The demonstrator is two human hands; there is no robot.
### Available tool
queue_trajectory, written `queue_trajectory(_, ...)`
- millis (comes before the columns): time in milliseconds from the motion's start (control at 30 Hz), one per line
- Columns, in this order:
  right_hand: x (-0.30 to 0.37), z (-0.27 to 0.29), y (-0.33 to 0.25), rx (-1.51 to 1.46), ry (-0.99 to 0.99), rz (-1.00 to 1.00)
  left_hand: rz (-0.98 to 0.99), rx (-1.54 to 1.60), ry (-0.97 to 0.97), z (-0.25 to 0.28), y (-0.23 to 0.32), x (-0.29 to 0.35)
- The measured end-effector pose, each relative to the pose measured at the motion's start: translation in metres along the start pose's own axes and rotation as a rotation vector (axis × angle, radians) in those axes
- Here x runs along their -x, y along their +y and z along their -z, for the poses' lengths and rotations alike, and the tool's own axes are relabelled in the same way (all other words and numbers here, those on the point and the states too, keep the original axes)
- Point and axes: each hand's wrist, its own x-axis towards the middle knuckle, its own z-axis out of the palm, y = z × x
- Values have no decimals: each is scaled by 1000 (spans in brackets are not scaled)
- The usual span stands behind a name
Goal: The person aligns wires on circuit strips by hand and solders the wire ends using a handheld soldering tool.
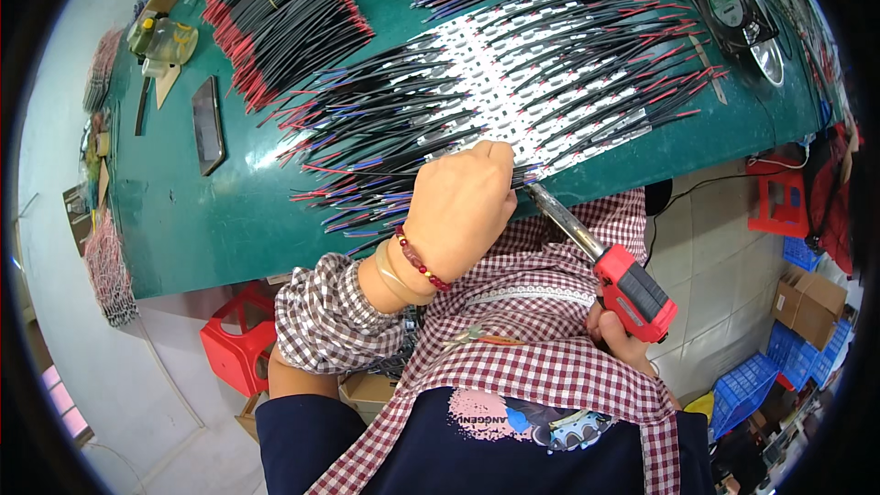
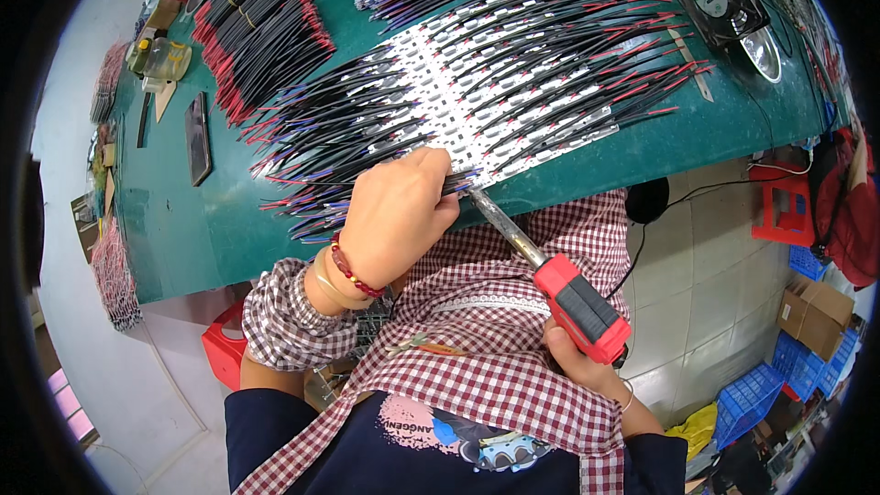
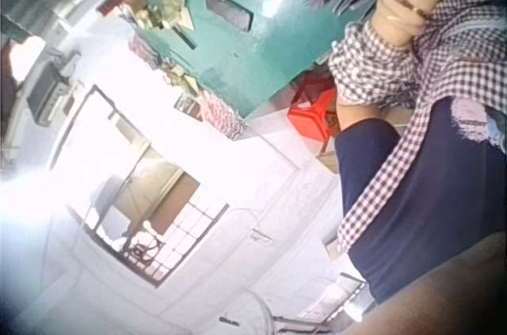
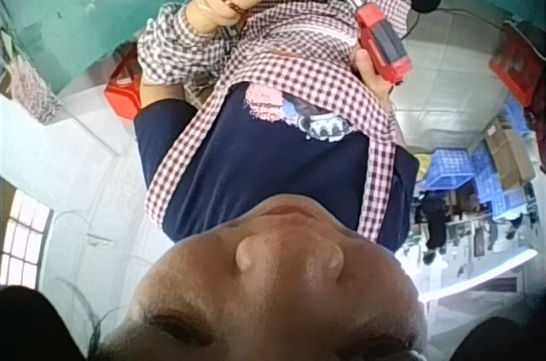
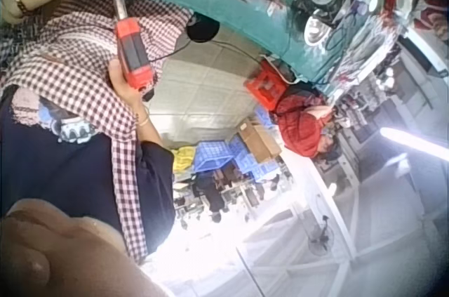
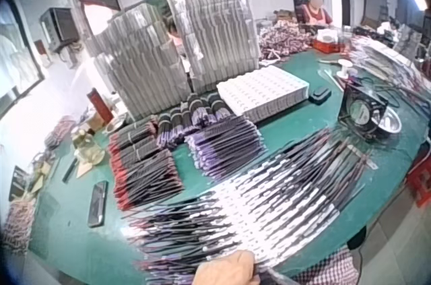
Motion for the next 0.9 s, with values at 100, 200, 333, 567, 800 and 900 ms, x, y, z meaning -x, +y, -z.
queue_trajectory(100, -2, -1, -6, 40, -11, 4, 0, 5, -1, 1, 2, 0)
queue_trajectory(200, -2, -3, -10, 81, -6, 2, 4, -11, -2, 0, 1, 1)
queue_trajectory(333, 1, -5, -12, -62, 68, 61, 24, -16, -30, 0, 2, 1)
queue_trajectory(567, 3, 4, 3, -34, 195, 197, 12, 42, -57, 3, 2, 3)
queue_trajectory(800, -16, 12, -6, -68, 353, 301, 42, 103, -95, 18, -13, 3)
queue_trajectory(900, -22, 19, -16, -85, 423, 360, 297, -83, 233, 48, -23, -1)
